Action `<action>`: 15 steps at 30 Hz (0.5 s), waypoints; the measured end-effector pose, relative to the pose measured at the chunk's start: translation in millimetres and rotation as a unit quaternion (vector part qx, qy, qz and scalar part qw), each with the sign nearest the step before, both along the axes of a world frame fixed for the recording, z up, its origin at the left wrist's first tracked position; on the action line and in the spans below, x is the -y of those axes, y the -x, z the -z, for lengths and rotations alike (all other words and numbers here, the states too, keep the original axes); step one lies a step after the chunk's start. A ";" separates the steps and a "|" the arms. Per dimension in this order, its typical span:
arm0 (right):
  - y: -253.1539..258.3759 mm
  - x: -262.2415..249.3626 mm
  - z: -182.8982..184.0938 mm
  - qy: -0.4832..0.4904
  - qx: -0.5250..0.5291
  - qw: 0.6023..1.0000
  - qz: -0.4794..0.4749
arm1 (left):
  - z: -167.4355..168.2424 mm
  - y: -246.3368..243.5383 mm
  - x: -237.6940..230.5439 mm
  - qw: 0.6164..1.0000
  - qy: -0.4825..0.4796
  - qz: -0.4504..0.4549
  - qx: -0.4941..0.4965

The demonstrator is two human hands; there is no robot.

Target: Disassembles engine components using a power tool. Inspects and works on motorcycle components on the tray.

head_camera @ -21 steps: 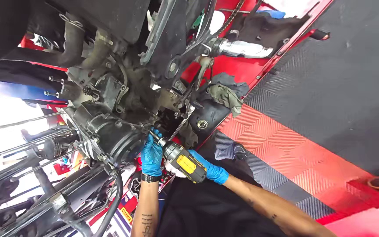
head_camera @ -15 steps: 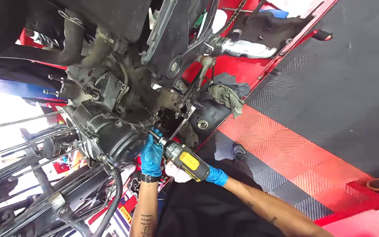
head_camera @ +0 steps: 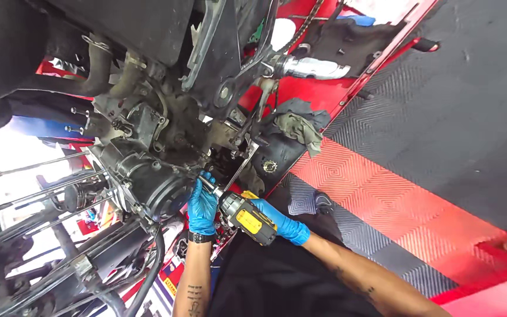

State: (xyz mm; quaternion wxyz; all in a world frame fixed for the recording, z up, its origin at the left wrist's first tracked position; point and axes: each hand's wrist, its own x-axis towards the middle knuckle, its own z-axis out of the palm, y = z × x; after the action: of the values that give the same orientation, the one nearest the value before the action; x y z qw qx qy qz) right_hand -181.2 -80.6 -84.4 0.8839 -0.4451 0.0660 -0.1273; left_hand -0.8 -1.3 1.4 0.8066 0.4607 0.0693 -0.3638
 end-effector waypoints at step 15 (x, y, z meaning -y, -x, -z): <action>12.6 43.0 -26.5 0.067 0.008 0.998 0.009 | 8.8 6.1 -0.9 0.999 -0.020 0.037 0.007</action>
State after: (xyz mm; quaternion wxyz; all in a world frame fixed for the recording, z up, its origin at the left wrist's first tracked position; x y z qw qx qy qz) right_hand -193.8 -123.5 -57.9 0.8517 -0.5013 0.0537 -0.1428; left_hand -6.9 -0.4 -7.4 0.7840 0.4812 0.0541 -0.3886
